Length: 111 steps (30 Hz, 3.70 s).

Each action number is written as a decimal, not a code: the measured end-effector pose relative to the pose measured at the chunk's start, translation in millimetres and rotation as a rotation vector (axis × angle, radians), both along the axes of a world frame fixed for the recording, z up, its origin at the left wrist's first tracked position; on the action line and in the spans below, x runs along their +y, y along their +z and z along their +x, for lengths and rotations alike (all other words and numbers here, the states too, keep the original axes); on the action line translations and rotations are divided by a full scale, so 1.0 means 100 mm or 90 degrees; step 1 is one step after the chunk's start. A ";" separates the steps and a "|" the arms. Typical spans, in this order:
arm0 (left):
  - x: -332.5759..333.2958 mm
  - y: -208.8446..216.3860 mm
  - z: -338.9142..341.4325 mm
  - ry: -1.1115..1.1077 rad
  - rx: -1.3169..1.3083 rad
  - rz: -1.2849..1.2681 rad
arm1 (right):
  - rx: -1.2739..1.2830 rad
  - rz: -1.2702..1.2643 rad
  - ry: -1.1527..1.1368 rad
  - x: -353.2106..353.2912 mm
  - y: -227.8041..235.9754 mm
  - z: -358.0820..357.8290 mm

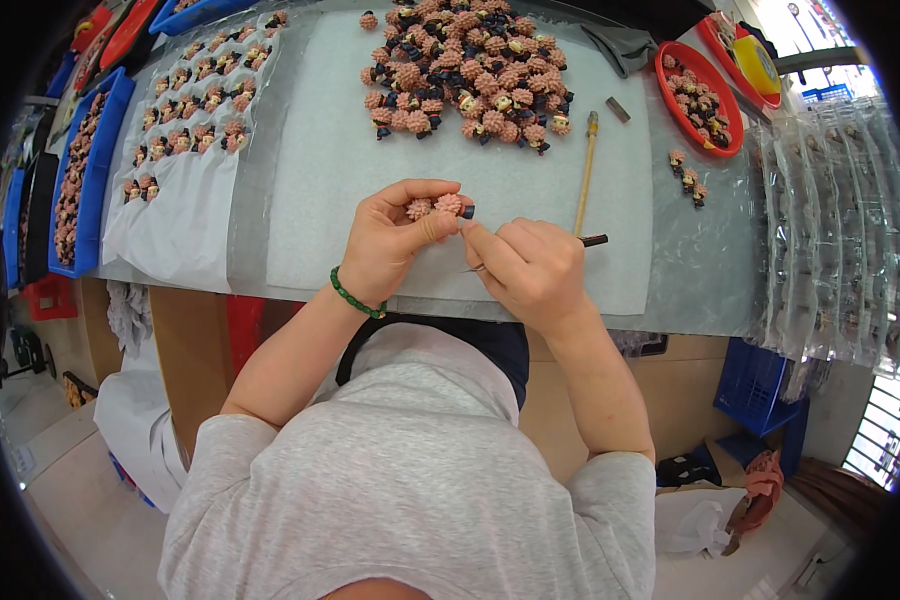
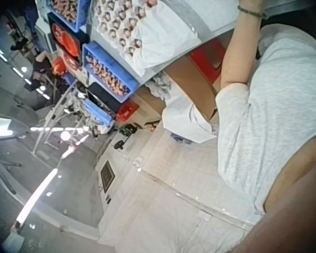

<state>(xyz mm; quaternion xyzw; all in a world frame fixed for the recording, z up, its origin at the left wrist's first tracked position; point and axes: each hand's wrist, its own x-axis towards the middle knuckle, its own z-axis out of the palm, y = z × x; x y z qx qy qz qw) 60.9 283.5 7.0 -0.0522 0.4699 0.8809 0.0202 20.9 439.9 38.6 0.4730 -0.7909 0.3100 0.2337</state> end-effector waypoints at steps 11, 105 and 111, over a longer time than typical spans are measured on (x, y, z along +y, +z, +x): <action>0.00 0.02 0.00 -0.002 0.010 0.011 | -0.154 0.064 -0.108 0.06 0.09 -0.04; -0.01 0.02 -0.01 0.046 -0.039 0.043 | -0.614 -0.257 -0.105 0.12 0.13 -0.47; 0.00 0.00 -0.01 0.034 -0.028 0.038 | -0.737 -0.367 -0.054 -0.08 0.02 -0.10</action>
